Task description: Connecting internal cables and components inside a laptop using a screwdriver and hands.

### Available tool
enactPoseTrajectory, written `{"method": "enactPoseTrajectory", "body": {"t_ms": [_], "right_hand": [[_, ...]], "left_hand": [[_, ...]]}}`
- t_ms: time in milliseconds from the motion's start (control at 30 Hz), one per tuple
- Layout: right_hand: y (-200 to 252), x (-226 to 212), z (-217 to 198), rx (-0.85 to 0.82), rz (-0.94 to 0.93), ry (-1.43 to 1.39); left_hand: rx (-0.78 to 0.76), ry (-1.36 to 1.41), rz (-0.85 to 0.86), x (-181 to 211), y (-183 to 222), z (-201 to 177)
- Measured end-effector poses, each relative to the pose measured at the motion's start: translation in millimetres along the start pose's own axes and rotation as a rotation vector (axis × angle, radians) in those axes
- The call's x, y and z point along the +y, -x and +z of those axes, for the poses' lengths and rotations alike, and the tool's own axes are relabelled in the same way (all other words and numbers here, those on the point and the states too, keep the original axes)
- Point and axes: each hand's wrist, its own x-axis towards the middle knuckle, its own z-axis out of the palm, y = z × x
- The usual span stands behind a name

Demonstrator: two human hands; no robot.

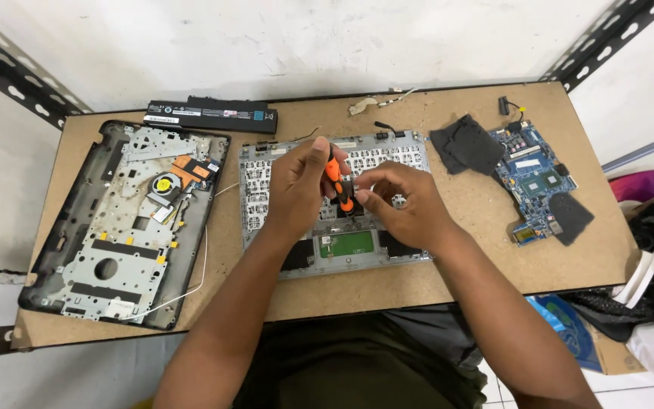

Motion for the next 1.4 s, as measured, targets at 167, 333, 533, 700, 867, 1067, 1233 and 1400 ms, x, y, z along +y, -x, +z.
{"method": "enactPoseTrajectory", "body": {"t_ms": [167, 333, 533, 700, 867, 1067, 1233, 1400], "right_hand": [[-1.1, -5.2, 0.7, -0.032, 0.02, -0.002], [-0.3, -9.5, 0.3, -0.065, 0.124, -0.038], [0.8, -12.9, 3.7, -0.09, 0.169, -0.021], [4.7, -5.7, 3.3, -0.048, 0.206, -0.025], [7.1, -0.5, 4.2, -0.01, 0.191, 0.009], [8.3, 5.9, 5.6, 0.061, 0.276, -0.015], [6.7, 1.1, 3.0, 0.099, 0.342, 0.02], [4.2, 3.5, -4.8, 0.134, 0.377, -0.037]], "left_hand": [[0.041, 0.057, -0.015, -2.6, -2.0, -4.4], [0.072, 0.093, -0.018, -1.5, -5.0, -10.9], [0.13, 0.192, -0.021, -5.9, -6.9, -14.4], [0.149, 0.245, -0.027, -10.0, -6.6, -14.4], [0.147, 0.256, -0.005, -11.9, -6.4, -13.4], [0.162, 0.26, 0.021, -14.5, -6.4, -12.3], [0.164, 0.286, 0.022, -13.4, -5.3, -11.3], [0.192, 0.258, 0.029, -14.0, -6.2, -14.0]]}}
